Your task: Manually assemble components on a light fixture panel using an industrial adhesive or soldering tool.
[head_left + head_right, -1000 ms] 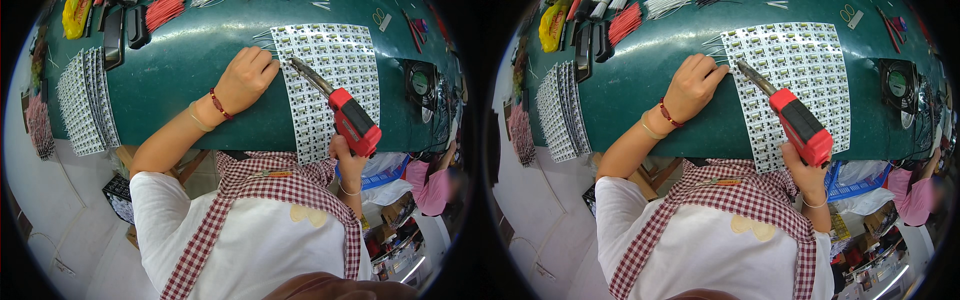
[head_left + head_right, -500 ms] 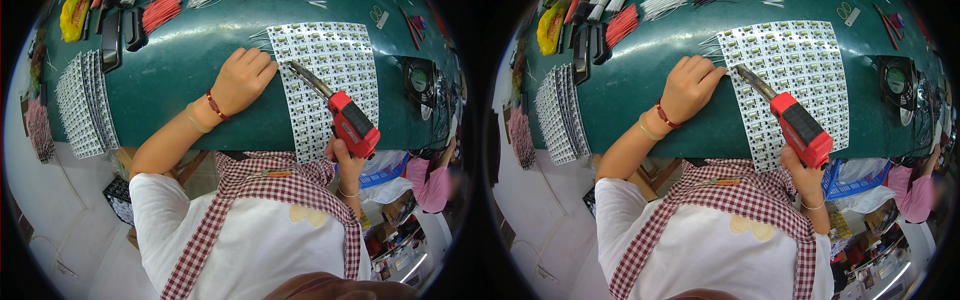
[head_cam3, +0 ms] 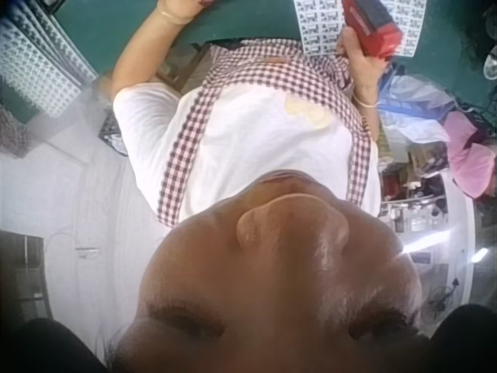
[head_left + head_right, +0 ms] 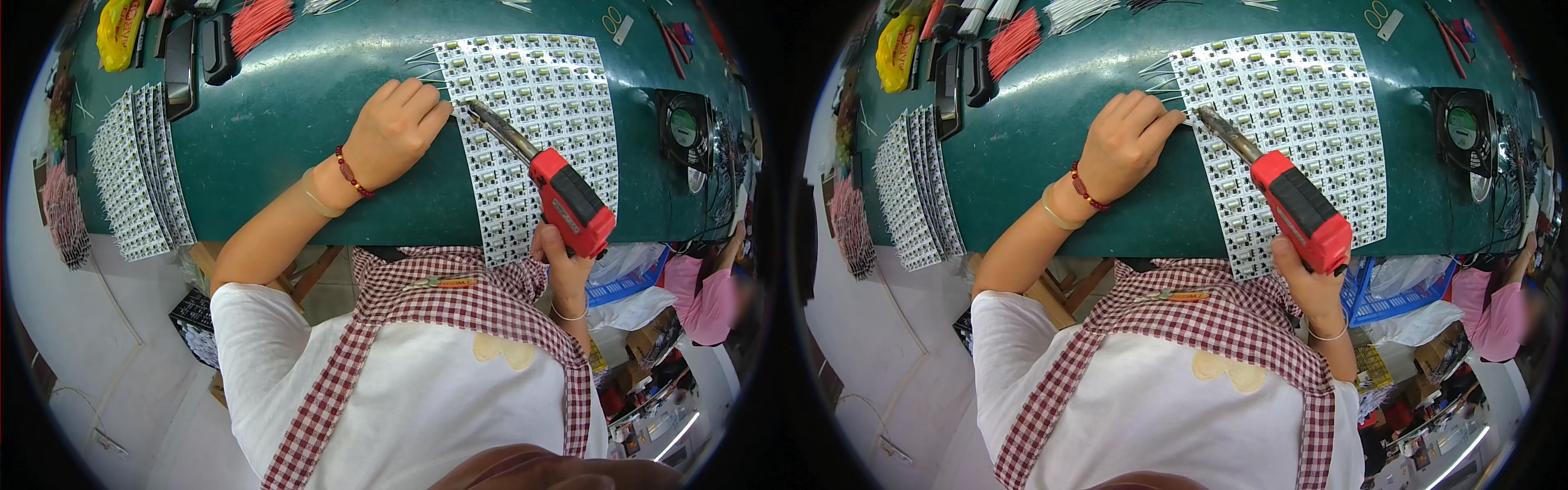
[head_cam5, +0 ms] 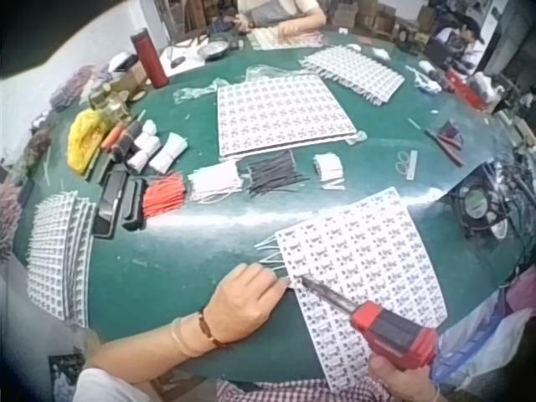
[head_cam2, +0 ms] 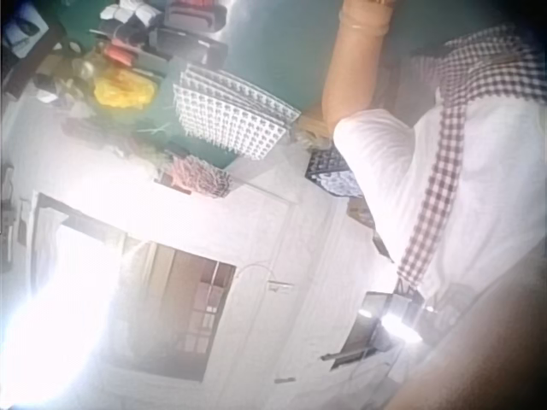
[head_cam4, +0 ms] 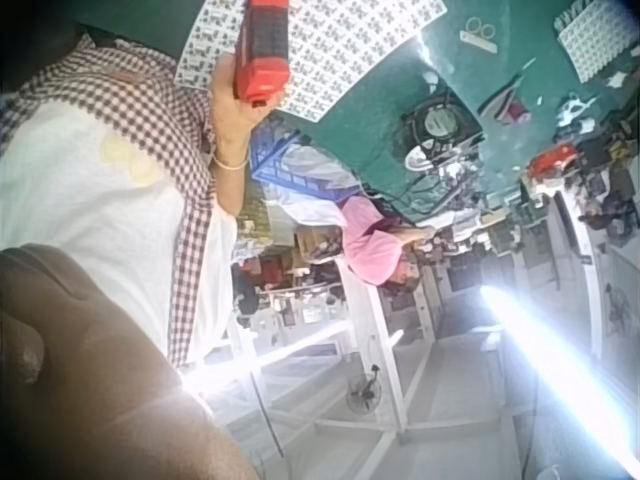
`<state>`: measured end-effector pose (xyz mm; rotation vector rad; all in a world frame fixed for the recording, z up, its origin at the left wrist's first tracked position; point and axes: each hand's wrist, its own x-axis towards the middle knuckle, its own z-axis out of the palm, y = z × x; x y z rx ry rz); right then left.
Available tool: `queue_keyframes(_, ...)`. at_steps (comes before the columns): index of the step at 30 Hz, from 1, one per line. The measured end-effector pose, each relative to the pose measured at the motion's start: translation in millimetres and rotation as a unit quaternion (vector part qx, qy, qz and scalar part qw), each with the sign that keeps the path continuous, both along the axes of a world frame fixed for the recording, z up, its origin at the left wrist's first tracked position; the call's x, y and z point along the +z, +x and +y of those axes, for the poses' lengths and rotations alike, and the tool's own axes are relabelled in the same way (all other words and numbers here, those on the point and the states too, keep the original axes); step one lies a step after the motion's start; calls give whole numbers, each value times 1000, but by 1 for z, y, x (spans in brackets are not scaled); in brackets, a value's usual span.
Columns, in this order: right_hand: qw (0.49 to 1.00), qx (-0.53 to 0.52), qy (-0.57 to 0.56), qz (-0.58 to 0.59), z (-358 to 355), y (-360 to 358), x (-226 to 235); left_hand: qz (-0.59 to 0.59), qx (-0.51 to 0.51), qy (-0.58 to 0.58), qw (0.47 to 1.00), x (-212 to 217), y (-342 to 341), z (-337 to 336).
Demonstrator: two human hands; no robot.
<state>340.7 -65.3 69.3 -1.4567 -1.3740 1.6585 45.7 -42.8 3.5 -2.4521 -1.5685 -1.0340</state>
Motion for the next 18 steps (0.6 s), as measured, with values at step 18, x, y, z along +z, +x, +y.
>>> queue_keyframes(18, 993, 25, 66, -97, -6, 10, -19, -1, -2, -8, 1000, 1, 3, 0)
